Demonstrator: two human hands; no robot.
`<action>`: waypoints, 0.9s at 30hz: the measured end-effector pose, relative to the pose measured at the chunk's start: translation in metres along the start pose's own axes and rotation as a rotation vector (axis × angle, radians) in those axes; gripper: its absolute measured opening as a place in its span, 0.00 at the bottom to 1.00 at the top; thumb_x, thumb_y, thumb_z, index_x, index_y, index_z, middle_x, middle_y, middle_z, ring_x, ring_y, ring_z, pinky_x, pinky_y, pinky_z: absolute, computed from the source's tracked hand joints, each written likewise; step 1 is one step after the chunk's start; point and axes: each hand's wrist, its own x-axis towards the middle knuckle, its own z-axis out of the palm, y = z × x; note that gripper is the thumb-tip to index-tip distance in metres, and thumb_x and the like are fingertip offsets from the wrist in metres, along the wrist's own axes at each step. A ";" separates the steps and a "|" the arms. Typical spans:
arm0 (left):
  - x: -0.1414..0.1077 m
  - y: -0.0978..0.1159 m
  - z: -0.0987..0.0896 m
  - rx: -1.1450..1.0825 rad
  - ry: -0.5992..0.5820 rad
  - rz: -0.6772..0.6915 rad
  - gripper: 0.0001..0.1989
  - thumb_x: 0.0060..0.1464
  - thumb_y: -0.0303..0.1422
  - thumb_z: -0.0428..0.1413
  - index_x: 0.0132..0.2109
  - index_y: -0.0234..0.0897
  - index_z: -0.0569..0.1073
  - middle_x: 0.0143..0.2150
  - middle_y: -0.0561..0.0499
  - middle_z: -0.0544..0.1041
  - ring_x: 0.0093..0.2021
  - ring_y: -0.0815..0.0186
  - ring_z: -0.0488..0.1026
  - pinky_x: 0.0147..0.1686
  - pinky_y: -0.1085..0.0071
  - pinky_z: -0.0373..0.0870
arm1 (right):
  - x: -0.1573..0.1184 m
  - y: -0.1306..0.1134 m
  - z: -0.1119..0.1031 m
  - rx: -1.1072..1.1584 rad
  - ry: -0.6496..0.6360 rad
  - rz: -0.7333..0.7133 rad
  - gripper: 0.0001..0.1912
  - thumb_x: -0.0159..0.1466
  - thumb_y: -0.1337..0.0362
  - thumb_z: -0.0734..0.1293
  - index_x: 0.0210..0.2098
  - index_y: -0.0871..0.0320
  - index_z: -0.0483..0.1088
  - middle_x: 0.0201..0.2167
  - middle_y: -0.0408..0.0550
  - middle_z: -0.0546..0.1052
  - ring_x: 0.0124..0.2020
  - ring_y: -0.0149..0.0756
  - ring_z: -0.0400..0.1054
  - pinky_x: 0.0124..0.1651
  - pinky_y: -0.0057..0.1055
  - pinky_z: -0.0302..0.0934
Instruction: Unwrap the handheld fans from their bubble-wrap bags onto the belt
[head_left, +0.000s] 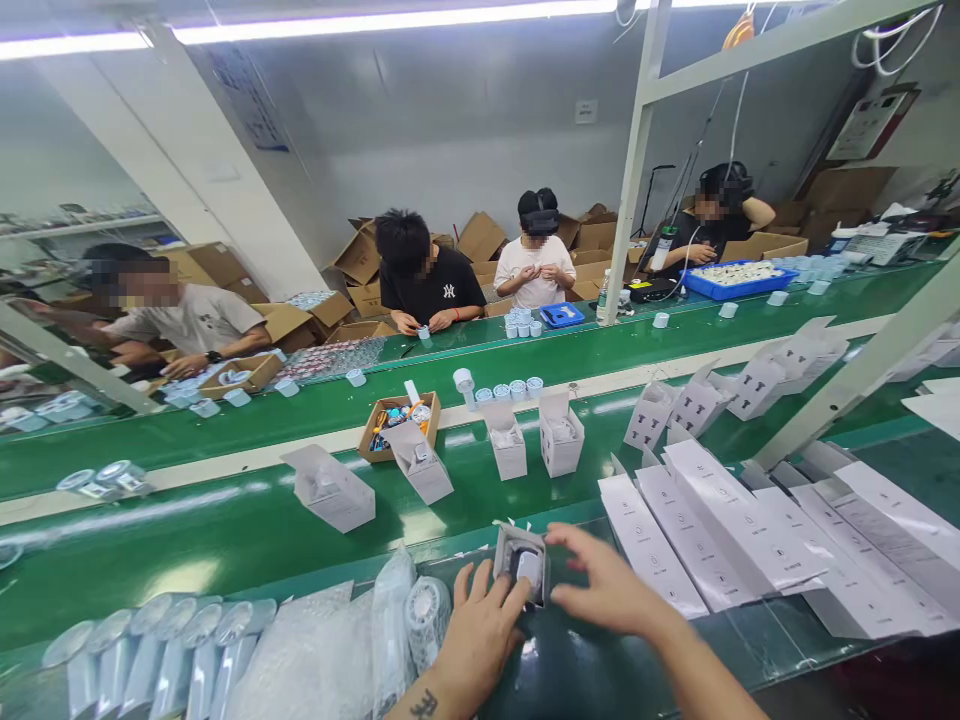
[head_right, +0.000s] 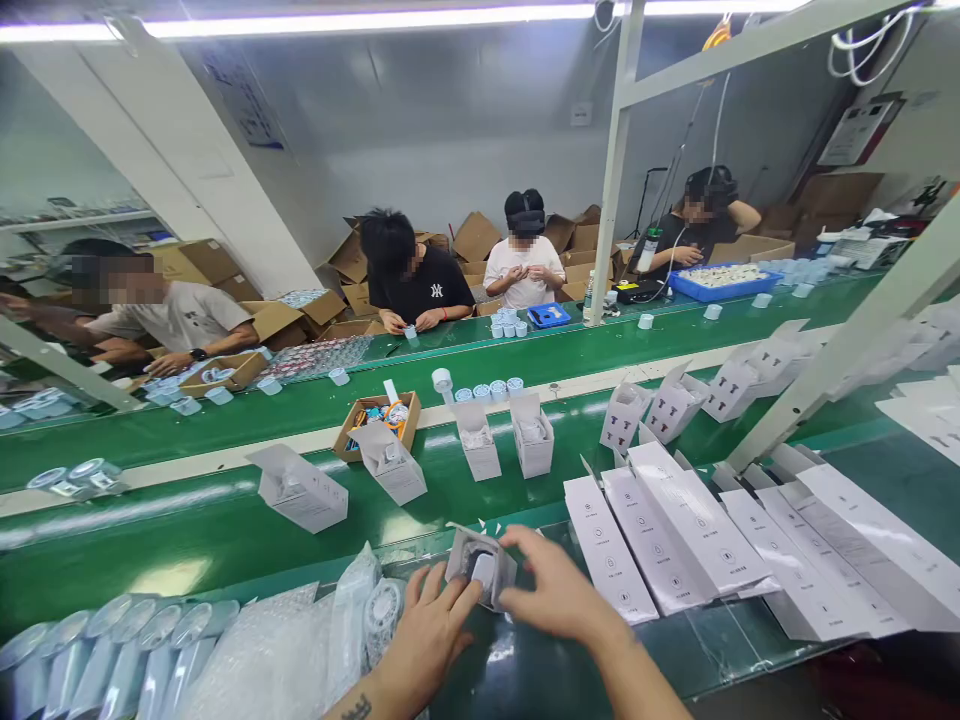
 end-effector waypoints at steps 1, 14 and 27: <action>0.004 0.002 0.004 0.016 -0.077 -0.043 0.21 0.54 0.29 0.59 0.55 0.46 0.69 0.49 0.46 0.78 0.51 0.47 0.73 0.50 0.49 0.69 | 0.004 0.005 -0.014 -0.095 0.106 0.042 0.25 0.57 0.65 0.65 0.55 0.51 0.64 0.50 0.52 0.73 0.50 0.46 0.70 0.47 0.42 0.68; -0.095 -0.153 -0.120 -0.366 0.267 -0.541 0.08 0.56 0.34 0.50 0.43 0.43 0.69 0.34 0.53 0.79 0.34 0.64 0.76 0.36 0.73 0.70 | 0.037 0.059 -0.035 -1.056 0.435 0.283 0.31 0.50 0.58 0.66 0.55 0.44 0.70 0.33 0.59 0.72 0.32 0.63 0.70 0.30 0.57 0.61; -0.098 -0.412 -0.099 0.133 -0.117 -0.807 0.13 0.61 0.29 0.45 0.50 0.42 0.68 0.49 0.46 0.78 0.44 0.57 0.77 0.39 0.68 0.67 | 0.023 -0.001 0.109 -0.466 0.309 -0.002 0.29 0.58 0.50 0.67 0.52 0.53 0.56 0.57 0.59 0.66 0.55 0.56 0.67 0.53 0.54 0.66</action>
